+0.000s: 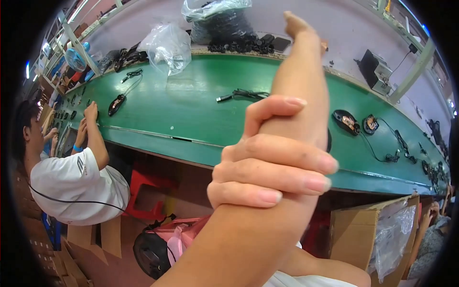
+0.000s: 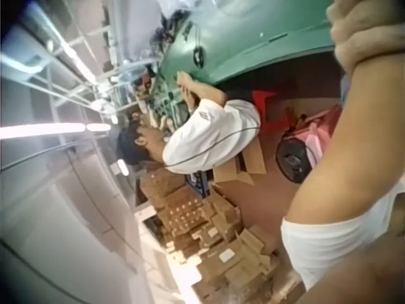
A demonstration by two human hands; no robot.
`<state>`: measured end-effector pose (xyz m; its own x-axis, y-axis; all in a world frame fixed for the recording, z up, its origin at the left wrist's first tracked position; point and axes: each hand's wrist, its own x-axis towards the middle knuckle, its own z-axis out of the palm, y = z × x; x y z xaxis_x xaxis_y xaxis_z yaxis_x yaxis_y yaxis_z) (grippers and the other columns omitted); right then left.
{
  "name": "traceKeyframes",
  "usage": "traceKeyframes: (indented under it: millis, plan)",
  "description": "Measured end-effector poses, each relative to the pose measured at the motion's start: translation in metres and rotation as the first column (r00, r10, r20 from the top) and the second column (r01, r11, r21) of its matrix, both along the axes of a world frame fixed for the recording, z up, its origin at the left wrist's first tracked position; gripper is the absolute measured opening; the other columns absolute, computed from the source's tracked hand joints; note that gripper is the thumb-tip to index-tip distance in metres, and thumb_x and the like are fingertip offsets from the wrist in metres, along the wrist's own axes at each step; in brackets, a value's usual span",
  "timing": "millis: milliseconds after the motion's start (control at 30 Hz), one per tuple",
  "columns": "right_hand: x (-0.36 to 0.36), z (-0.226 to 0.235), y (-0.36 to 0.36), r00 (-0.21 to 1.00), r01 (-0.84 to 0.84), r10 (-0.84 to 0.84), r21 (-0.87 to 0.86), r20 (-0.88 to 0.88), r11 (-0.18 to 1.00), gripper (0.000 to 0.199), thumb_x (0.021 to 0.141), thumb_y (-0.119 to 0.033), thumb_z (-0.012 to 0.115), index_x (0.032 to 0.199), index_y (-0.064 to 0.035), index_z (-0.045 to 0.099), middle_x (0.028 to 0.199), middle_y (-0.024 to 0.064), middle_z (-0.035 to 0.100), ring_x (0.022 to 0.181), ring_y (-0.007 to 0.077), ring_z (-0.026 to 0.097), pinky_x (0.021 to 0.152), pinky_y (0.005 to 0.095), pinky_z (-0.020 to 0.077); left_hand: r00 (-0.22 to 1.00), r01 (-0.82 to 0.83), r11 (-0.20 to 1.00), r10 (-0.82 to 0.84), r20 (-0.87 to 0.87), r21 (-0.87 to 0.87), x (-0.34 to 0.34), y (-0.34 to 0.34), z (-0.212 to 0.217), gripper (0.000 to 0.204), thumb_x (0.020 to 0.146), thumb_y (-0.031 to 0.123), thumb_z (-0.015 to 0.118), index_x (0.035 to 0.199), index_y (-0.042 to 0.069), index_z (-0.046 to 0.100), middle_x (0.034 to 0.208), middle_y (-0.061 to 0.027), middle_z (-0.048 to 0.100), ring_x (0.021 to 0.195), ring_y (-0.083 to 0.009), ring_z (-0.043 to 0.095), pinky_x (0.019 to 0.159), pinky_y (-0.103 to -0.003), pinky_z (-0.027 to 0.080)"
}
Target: The person assembles a computer mouse by hand, fitting a circuit board, internal weights, and a USB cable into a mouse shell.
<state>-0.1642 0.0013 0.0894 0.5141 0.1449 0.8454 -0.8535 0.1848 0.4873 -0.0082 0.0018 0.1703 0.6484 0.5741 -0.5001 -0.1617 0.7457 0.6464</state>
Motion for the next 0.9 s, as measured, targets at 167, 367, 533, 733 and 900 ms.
traceKeyframes:
  millis: [167,367,533,733,900]
  plan:
    - [-0.002,0.014,0.026,0.986,-0.123,0.131,-0.081,0.106,0.989,0.072,0.073,-0.009,0.082,0.132,-0.0227,0.044,0.107,0.0002,0.067,0.102,0.023,0.063,0.096,0.0443,0.0455,0.984,-0.116,0.989,0.127,0.125,-0.092,0.042,0.03,0.003,0.034,0.089,0.045,0.046,0.07,0.018,0.039,0.056,0.0034,0.033,0.049,-0.0138,0.029,0.05,-0.027,0.023]
    - [0.058,-0.001,0.012,0.967,-0.138,0.185,-0.251,0.175,0.958,0.047,0.074,-0.012,0.079,0.113,-0.0173,0.052,0.102,0.0013,0.065,0.095,0.0219,0.062,0.089,0.0399,0.0456,0.96,-0.118,0.955,0.18,0.216,-0.273,0.067,0.034,0.019,0.035,0.089,0.046,0.046,0.068,0.02,0.035,0.052,0.0057,0.029,0.046,-0.0112,0.025,0.047,-0.026,0.02]
    - [0.041,-0.005,0.034,0.926,-0.203,0.301,-0.371,0.229,0.906,0.027,0.075,-0.014,0.076,0.096,-0.0129,0.059,0.097,0.0023,0.064,0.089,0.0209,0.06,0.082,0.0363,0.0457,0.911,-0.168,0.901,0.296,0.286,-0.4,0.14,0.078,-0.015,0.037,0.088,0.047,0.046,0.066,0.021,0.031,0.049,0.0076,0.026,0.043,-0.0091,0.022,0.045,-0.024,0.017]
    - [0.027,-0.006,0.019,0.967,-0.111,0.225,-0.604,0.116,0.789,0.048,0.075,-0.017,0.076,0.117,-0.0129,0.051,0.104,0.0066,0.063,0.094,0.0231,0.061,0.086,0.0368,0.0476,0.889,-0.016,0.909,0.205,0.41,-0.417,0.18,0.104,-0.023,0.036,0.09,0.05,0.045,0.073,0.018,0.045,0.053,0.0044,0.033,0.042,-0.0092,0.027,0.042,-0.024,0.022]
    - [0.004,0.014,0.017,0.992,-0.07,0.123,-0.823,0.0,0.564,0.081,0.074,-0.022,0.077,0.145,-0.0124,0.04,0.113,0.0116,0.062,0.101,0.0255,0.063,0.091,0.0366,0.0502,0.904,-0.139,0.975,0.053,0.425,0.174,0.19,0.149,-0.021,0.045,0.09,0.048,0.049,0.073,0.006,0.058,0.053,0.0003,0.046,0.049,-0.0203,0.044,0.051,-0.034,0.041]
